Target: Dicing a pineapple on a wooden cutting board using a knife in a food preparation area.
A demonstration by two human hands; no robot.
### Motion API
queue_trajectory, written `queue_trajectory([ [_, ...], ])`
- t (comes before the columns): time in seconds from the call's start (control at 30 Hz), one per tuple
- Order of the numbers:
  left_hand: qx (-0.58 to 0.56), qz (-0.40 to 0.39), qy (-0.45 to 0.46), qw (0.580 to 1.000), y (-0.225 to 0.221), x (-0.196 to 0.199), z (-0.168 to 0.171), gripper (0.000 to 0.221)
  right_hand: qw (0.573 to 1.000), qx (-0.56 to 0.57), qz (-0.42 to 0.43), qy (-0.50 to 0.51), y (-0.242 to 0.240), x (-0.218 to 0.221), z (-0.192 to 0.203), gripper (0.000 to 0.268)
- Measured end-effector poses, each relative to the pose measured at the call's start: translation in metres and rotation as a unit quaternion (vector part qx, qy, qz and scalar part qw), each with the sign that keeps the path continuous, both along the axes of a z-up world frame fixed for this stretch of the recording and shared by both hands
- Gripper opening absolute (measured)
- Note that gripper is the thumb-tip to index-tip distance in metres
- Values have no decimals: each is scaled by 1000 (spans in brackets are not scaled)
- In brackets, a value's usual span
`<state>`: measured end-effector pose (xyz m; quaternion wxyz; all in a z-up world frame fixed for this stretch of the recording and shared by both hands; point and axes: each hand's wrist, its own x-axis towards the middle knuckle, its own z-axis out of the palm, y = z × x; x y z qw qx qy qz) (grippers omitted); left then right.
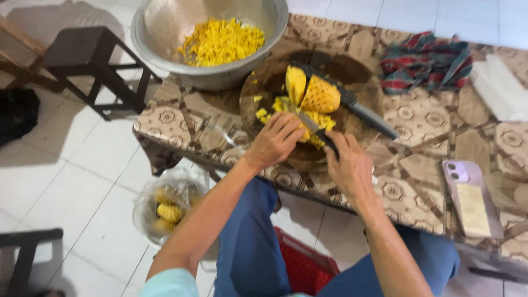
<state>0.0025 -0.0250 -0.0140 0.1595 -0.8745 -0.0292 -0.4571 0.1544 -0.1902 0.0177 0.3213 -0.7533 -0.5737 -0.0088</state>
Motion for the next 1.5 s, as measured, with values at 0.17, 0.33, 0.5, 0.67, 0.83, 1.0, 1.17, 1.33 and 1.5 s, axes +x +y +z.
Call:
queue_trajectory([
  [0.17,8,-7,-24,1000,-1,1,2,13,999,32,2,-27,0,3,-7,31],
  [0.33,-27,20,-56,998,8,-2,-10,15,992,107,60,-20,-4,6,0,27],
  [0.5,-238,-20,-169,956,17,-13,6,22,989,123,84,18,-15,-2,5,23],
  [0.67,-362,-55,-233,901,23,-36,44,23,993,55,54,91,-18,-35,12,28],
  [0.83,-323,9,-169,931,28,-53,44,24,998,8,67,-20,11,-80,-5,28],
  [1.0,-214,76,-116,967,33,-50,9,33,987,19,10,-159,29,-87,-14,22],
  [1.17,-91,103,-35,990,20,-42,-10,19,972,4,-51,-229,25,-65,-16,24],
  [1.33,-17,108,-33,993,19,-20,-30,18,977,1,-55,-208,21,-53,-4,20],
  [1.5,-40,90,-19,995,17,-16,-28,15,982,-9,-51,-184,24,-42,-7,19],
])
